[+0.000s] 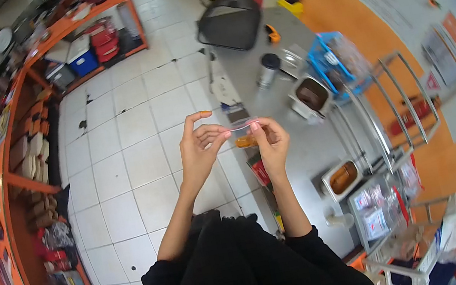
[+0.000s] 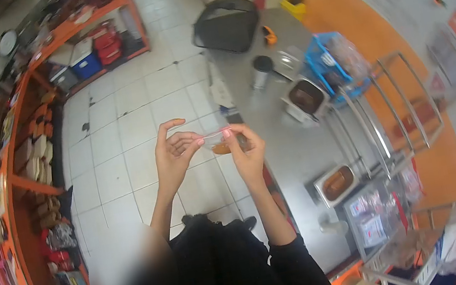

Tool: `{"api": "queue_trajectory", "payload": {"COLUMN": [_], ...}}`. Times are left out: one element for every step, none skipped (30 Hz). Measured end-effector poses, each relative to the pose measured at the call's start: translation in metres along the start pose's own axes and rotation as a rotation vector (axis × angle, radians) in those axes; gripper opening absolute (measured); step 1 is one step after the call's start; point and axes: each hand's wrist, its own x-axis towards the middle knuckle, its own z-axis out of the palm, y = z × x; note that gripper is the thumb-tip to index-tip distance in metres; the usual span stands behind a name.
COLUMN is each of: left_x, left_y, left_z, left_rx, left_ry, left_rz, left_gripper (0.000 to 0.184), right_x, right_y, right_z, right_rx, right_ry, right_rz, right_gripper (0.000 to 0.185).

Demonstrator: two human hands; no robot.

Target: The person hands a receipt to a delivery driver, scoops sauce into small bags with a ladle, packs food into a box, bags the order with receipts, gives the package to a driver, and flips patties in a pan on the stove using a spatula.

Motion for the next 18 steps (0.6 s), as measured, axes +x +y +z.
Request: {"api": "queue_trajectory", "payload": {"left_x": [-0.001, -0.002, -0.003, -0.005, -0.008, -0.012, -0.017, -0.023, -0.032, -0.042, -0.053, -0.063, -0.072, -0.079, -0.089, -0.101, -0.112, -0.121], "left_y": [0.005, 0.010, 0.014, 0.017, 0.020, 0.023, 0.026, 0.030, 0.037, 0.045, 0.051, 0.052, 0.052, 0.048, 0.049, 0.051, 0.051, 0.050], "left_z": [-0.024, -0.049, -0.077, -0.104, -0.131, -0.158, -0.185, -0.213, -0.240, -0.266, -0.290, -0.312, -0.334, -0.350, -0.370, -0.391, -0.409, -0.427], "left_rx": [-0.004, -0.005, -0.028, -0.049, -0.070, -0.071, -0.066, -0.056, -0.035, -0.017, -0.004, 0.022, 0.048, 0.079, 0.102, 0.121, 0.139, 0.140], "left_ry": [0.042, 0.084, 0.113, 0.143, 0.176, 0.228, 0.283, 0.342, 0.377, 0.414, 0.453, 0.504, 0.553, 0.598, 0.642, 0.683, 0.722, 0.764], "left_rz": [0.039, 0.078, 0.113, 0.148, 0.184, 0.213, 0.241, 0.270, 0.270, 0.269, 0.263, 0.277, 0.288, 0.299, 0.301, 0.302, 0.301, 0.286], "left_gripper": [0.045, 0.046, 0.048, 0.049, 0.051, 0.051, 0.051, 0.052, 0.053, 0.053, 0.054, 0.053, 0.053, 0.052, 0.052, 0.052, 0.052, 0.053], "right_x": [0.002, 0.003, 0.003, 0.001, -0.001, -0.004, -0.009, -0.014, -0.019, -0.024, -0.032, -0.042, -0.052, -0.060, -0.069, -0.080, -0.091, -0.101], "right_y": [0.005, 0.011, 0.016, 0.025, 0.031, 0.037, 0.045, 0.045, 0.049, 0.054, 0.058, 0.059, 0.065, 0.076, 0.082, 0.084, 0.089, 0.094], "right_z": [0.024, 0.050, 0.078, 0.107, 0.136, 0.166, 0.194, 0.223, 0.251, 0.278, 0.305, 0.332, 0.357, 0.375, 0.398, 0.423, 0.445, 0.465], "right_rx": [0.018, 0.039, 0.061, 0.077, 0.080, 0.085, 0.095, 0.152, 0.148, 0.143, 0.135, 0.134, 0.138, 0.147, 0.153, 0.139, 0.125, 0.112], "right_ry": [-0.050, -0.100, -0.150, -0.181, -0.239, -0.301, -0.367, -0.446, -0.528, -0.612, -0.694, -0.751, -0.812, -0.869, -0.924, -0.981, -1.035, -1.087], "right_rz": [-0.015, -0.029, -0.041, -0.029, -0.035, -0.040, -0.042, 0.011, 0.002, -0.009, -0.018, 0.003, -0.001, -0.008, -0.020, -0.047, -0.075, -0.103], "right_gripper": [0.008, 0.008, 0.007, 0.006, 0.006, 0.006, 0.006, 0.006, 0.006, 0.006, 0.007, 0.007, 0.007, 0.007, 0.008, 0.008, 0.008, 0.008]}}
